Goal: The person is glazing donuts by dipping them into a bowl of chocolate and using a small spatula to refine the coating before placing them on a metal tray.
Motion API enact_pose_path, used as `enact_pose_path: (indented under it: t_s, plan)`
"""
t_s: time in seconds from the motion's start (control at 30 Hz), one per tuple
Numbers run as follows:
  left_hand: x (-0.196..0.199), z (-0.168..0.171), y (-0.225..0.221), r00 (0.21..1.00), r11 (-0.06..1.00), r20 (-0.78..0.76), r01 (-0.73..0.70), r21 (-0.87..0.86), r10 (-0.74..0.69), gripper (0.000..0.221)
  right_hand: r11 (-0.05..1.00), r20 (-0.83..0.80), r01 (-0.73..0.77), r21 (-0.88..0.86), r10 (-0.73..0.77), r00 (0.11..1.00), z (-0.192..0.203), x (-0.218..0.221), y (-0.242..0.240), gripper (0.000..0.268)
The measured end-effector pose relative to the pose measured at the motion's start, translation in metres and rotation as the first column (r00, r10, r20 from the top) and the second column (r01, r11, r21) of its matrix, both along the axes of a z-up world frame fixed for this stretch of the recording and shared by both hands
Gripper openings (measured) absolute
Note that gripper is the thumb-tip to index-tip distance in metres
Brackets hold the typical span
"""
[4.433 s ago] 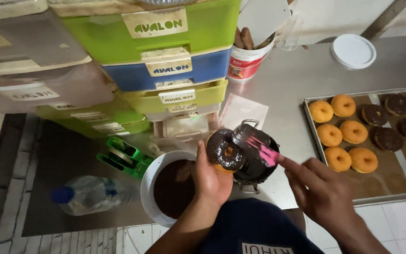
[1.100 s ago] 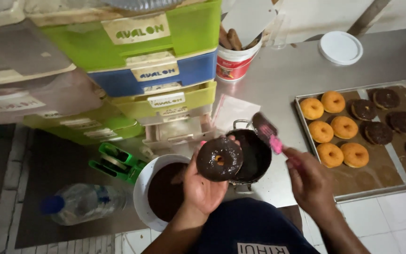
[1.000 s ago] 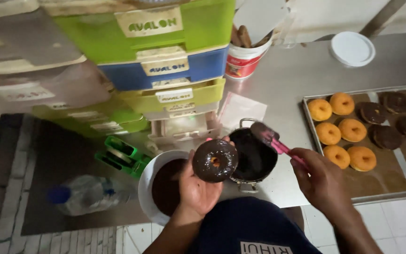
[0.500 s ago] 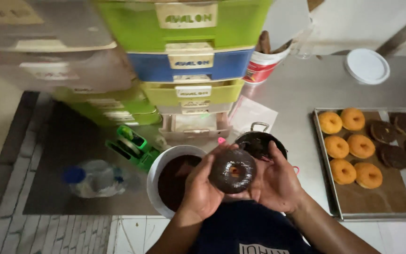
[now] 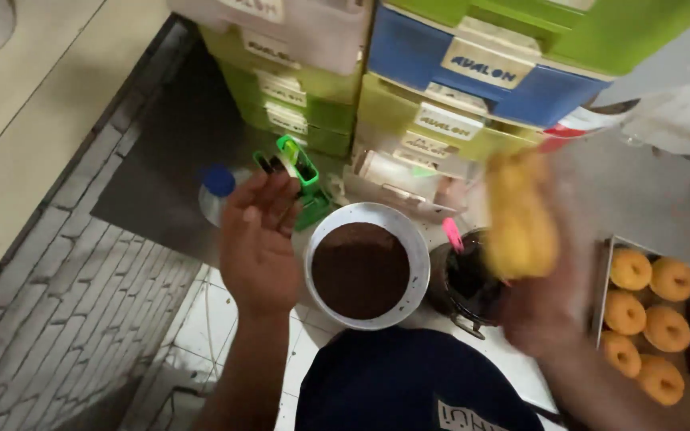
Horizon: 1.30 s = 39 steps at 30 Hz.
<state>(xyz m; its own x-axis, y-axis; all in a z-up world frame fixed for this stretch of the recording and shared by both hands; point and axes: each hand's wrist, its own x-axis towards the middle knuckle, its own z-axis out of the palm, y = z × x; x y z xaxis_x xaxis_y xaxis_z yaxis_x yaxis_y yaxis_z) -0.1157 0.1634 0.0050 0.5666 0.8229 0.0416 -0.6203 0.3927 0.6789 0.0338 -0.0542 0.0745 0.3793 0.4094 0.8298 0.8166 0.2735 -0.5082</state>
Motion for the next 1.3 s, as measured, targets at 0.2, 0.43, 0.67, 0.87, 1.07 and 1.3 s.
enact_pose_path:
  t_s: [0.2,0.43,0.67,0.87,1.07,1.3]
  plan:
    - [-0.018,0.0,-0.008,0.995,0.996,-0.038,-0.091,-0.025,0.09,0.044,0.766,0.44,0.021,-0.642,0.346,0.828,-0.103,-0.002,0.034,0.04]
    - [-0.029,-0.009,-0.009,0.996,0.997,-0.049,-0.073,-0.026,0.072,0.042,0.19,-0.016,-0.1,-0.977,0.403,0.915,-0.124,-0.027,0.082,0.074]
    - [-0.045,-0.029,-0.001,0.986,0.996,0.163,-0.015,-0.089,0.029,0.035,0.024,0.009,-0.003,-1.0,0.504,0.863,-0.149,-0.015,0.093,0.078]
    - [-0.03,-0.019,-0.006,0.994,0.99,-0.035,-0.104,-0.091,0.101,0.035,0.415,-1.0,-0.91,-0.02,0.001,0.022,-0.104,0.038,0.041,0.073]
    - [-0.017,-0.027,-0.004,0.994,0.995,0.099,0.061,-0.084,-0.053,0.03,0.708,-0.803,-0.542,0.452,0.058,-0.593,-0.13,0.015,0.027,0.052]
    - [-0.017,-0.029,-0.009,0.975,0.972,0.023,0.224,-0.073,-0.223,0.025,0.618,-0.691,-0.332,0.713,0.538,-0.482,-0.047,0.06,-0.043,0.021]
